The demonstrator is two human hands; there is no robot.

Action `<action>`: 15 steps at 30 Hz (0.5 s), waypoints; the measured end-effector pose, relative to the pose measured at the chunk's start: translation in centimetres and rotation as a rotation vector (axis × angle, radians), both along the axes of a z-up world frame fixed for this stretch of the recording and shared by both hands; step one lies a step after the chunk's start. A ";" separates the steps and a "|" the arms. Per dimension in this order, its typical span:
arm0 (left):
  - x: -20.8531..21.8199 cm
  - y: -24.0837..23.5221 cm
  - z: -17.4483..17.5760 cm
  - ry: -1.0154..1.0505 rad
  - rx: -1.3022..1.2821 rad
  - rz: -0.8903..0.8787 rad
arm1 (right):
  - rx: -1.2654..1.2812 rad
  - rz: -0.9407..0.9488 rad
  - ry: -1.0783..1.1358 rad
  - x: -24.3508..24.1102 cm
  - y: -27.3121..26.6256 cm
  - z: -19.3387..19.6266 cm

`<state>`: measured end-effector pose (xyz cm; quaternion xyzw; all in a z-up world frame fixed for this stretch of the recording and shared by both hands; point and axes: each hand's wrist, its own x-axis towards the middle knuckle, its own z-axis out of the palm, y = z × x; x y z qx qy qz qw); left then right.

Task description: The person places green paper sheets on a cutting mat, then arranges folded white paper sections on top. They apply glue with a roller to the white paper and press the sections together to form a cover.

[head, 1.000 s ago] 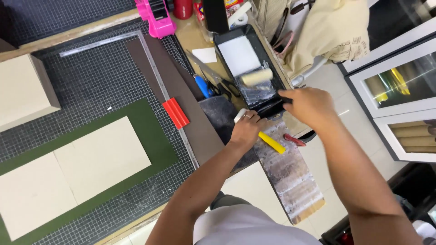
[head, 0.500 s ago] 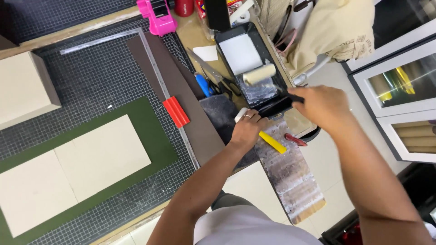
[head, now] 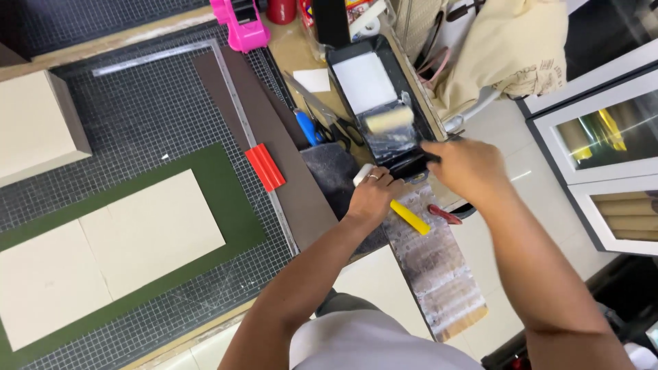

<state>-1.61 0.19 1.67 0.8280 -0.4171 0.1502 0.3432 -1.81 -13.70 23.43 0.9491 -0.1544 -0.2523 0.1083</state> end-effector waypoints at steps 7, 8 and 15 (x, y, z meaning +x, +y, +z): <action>0.0 0.5 0.1 -0.005 0.074 -0.022 | -0.100 0.062 0.082 -1.4 1.2 2.9; 0.3 0.3 0.1 -0.008 0.064 -0.026 | -0.065 0.056 0.046 -1.1 0.9 2.1; 0.6 0.4 0.5 0.038 0.059 -0.050 | -0.049 0.040 -0.060 -0.1 0.9 2.1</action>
